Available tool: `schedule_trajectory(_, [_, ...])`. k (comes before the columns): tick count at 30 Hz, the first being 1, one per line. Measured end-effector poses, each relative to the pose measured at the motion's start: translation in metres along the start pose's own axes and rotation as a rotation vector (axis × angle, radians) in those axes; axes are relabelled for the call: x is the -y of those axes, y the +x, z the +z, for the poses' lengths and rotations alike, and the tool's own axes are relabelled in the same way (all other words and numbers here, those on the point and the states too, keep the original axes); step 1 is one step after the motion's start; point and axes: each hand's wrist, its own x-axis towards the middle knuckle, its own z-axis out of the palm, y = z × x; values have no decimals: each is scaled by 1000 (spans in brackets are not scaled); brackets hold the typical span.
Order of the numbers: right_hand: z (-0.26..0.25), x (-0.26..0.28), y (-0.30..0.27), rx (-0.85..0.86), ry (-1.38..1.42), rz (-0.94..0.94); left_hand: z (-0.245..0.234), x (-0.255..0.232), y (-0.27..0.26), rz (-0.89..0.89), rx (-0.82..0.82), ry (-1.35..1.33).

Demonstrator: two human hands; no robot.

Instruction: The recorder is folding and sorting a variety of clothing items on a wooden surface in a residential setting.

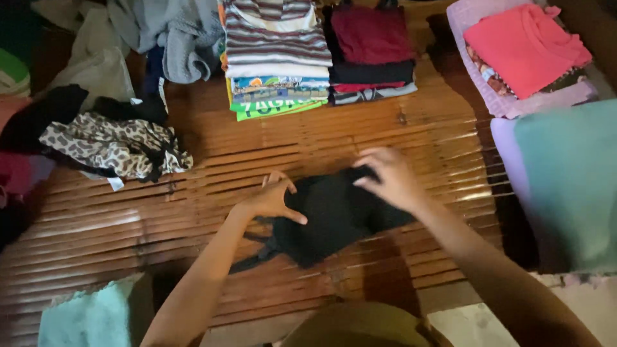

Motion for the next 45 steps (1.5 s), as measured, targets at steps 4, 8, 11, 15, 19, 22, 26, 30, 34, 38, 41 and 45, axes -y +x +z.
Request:
schedule_trajectory(4, [23,67,18,260,190,-70,19,5,-6,-42,-20,30])
schedule_trajectory(8, [28,98,31,480,8,-186,16,-5,-23,-56,-26,-216])
schedule_trajectory(11, [25,101,28,574,-30,-148,30,-2,-22,-103,-126,-468])
schedule_trajectory(15, [16,99,12,430,53,-347,54,-2,-8,-22,-235,-154])
schedule_trajectory(19, [13,110,-2,417,-74,-348,49,-23,-16,-260,-54,-326])
schedule_trajectory(22, [12,116,-12,567,-155,-209,49,-19,-15,10,-175,-250])
schedule_trajectory(26, [3,126,-28,646,-48,-120,46,-22,-28,93,-60,-509])
schedule_trajectory(30, [13,124,-46,228,26,-389,62,-26,-25,-187,-37,-946])
schedule_trajectory(34, [20,130,-40,290,-24,-370,58,-24,-26,82,-14,-1033])
schedule_trajectory(38, [8,133,-35,628,-106,-149,45,-24,-37,-65,-124,-657])
schedule_trajectory(41, [2,120,-40,626,-72,-169,64,7,-27,-97,-261,-395])
schedule_trajectory(45, [-9,100,-55,505,15,-188,80,18,-38,168,-418,-943])
